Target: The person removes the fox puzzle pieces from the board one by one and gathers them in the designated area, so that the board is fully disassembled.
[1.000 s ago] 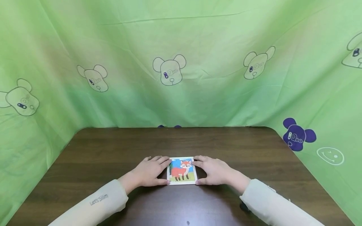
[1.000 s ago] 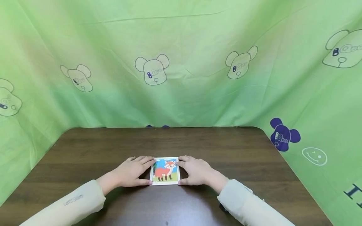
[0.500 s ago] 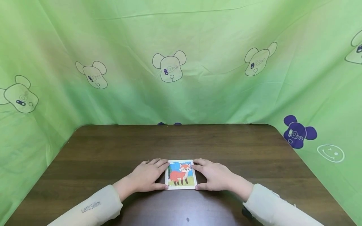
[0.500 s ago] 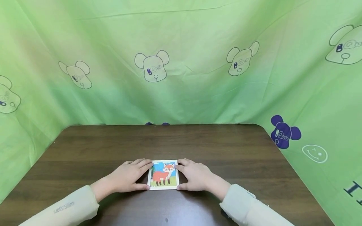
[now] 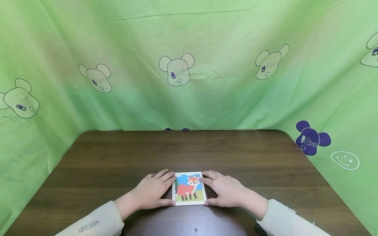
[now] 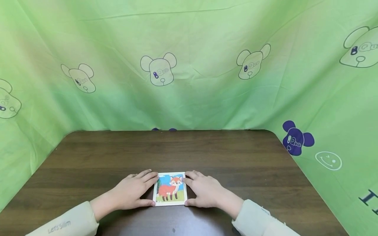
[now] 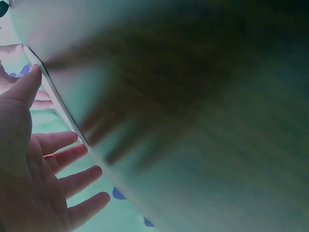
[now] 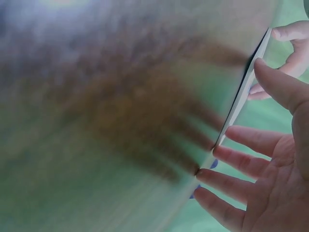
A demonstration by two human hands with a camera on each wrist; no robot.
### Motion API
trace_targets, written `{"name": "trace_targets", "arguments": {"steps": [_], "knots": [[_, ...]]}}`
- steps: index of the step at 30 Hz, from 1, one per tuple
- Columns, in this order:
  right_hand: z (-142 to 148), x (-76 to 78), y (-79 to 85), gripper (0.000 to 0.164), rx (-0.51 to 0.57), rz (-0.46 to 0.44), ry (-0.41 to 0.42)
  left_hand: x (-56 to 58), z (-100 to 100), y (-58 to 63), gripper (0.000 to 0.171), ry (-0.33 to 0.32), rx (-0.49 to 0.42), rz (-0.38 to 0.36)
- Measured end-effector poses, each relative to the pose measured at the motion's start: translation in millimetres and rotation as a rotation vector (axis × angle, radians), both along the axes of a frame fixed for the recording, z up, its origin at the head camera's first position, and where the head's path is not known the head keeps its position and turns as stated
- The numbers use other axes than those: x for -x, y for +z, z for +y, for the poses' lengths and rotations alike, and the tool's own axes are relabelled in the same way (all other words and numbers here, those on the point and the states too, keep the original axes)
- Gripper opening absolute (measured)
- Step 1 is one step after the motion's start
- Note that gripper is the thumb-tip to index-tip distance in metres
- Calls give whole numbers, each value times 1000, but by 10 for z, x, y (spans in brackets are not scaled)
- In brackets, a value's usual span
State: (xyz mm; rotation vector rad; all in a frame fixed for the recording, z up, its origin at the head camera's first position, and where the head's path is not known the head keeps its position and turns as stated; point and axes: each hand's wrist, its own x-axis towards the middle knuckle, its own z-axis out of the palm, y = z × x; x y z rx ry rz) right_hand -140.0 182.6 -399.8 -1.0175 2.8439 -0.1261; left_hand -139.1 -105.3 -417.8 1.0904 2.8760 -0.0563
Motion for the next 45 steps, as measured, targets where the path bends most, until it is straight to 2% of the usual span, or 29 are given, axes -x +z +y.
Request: {"name": "trace_targets", "arguments": {"steps": [8,17,23,33,38,45], "knots": [[17,-30,35,74,11,-18,9,-32,-7,-2,83,-10,-11,4],[20,89,84,58,104,-40,25,-27,-58,-16,83,4,-33,3],[-150,229,117,48,145,-76,41,11,-73,-14,86,32,-54,-14],[-502,427,86,34,191,-94,165,62,-53,-43,88,57,-55,-22],[-609,501,46,27,191,-139,150,77,-48,-49,87,59,-64,-30],[-697,562,22,25,184,-175,144,83,-47,-39,86,69,-77,-53]]}}
